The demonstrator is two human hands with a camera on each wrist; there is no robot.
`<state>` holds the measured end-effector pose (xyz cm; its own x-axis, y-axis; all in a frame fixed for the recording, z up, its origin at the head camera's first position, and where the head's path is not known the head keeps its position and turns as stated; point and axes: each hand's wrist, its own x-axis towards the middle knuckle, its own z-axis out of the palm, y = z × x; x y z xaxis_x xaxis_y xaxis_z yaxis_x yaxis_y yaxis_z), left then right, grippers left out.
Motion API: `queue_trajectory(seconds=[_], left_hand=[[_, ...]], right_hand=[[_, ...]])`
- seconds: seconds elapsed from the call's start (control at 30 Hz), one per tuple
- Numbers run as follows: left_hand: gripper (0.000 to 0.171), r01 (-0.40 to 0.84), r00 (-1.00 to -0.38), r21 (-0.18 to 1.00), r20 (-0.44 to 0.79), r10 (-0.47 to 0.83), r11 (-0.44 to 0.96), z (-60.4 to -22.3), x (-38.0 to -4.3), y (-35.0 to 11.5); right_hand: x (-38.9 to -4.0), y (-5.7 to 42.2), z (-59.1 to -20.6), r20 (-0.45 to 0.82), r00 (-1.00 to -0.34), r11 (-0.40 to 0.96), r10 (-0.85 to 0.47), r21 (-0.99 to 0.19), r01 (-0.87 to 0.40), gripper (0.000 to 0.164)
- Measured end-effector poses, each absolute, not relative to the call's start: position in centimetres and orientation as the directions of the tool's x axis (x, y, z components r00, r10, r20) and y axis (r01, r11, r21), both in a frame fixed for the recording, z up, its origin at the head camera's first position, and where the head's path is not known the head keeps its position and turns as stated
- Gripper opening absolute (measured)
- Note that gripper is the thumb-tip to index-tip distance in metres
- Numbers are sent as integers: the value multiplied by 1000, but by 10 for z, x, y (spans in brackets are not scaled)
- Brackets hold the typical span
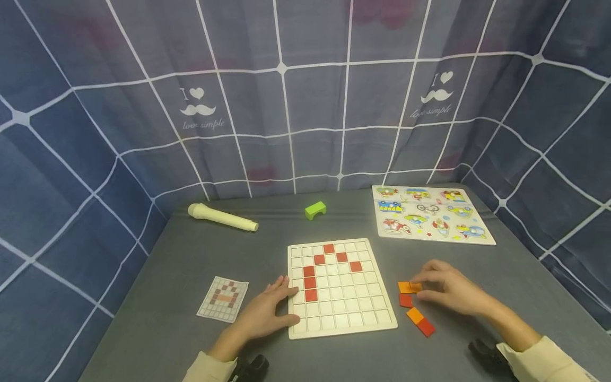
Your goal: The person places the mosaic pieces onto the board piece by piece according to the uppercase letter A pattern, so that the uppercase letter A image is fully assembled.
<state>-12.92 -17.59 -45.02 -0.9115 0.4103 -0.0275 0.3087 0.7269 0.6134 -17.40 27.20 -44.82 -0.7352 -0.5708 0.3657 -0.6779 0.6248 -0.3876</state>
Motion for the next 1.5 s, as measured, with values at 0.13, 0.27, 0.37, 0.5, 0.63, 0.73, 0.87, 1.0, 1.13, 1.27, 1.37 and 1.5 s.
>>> queue_trajectory(seconds=[0.13, 0.27, 0.37, 0.5, 0.63, 0.73, 0.87, 1.0, 1.13, 1.27, 1.37, 1.5], left_hand=[[67, 314, -911, 611, -22, 412, 727, -452, -129, -176], [67, 314, -907, 615, -31, 420, 723, -455, -129, -175], [67, 310, -906, 619, -37, 421, 721, -456, -128, -174], [68, 311, -907, 615, -36, 420, 724, -455, -127, -174], [67, 313, -908, 609, -35, 419, 729, -454, -128, -174], [67, 315, -908, 606, -32, 418, 731, -454, -128, -174], [68, 318, -908, 608, -26, 418, 728, -454, -128, -175], [68, 316, -909, 610, -27, 417, 727, -454, -128, -176], [69, 312, -911, 607, -29, 412, 731, -453, -128, -176], [68, 308, -913, 606, -28, 407, 733, -453, -127, -176], [68, 310, -914, 604, -25, 406, 735, -452, -127, -176], [68, 314, -912, 605, -22, 409, 732, -452, -127, -177]], right_hand=[[-171, 265, -452, 357, -693, 627, -626, -299, -720, 36], [-170, 261, -457, 301, -697, 634, -651, -290, -717, 40], [-170, 260, -459, 237, -726, 647, -646, -334, -685, 38], [-170, 262, -459, 189, -750, 664, -634, -362, -654, 35], [-170, 265, -460, 209, -747, 667, -631, -344, -661, 34], [-170, 268, -461, 238, -742, 666, -626, -332, -668, 32], [-171, 269, -460, 248, -761, 681, -600, -342, -648, 29], [-171, 269, -460, 224, -794, 704, -565, -371, -606, 29], [-172, 268, -458, 193, -815, 718, -546, -394, -574, 27], [-173, 267, -458, 191, -818, 717, -542, -404, -569, 25], [-174, 266, -458, 200, -822, 715, -534, -412, -565, 24], [-176, 265, -455, 188, -830, 720, -526, -422, -551, 22]])
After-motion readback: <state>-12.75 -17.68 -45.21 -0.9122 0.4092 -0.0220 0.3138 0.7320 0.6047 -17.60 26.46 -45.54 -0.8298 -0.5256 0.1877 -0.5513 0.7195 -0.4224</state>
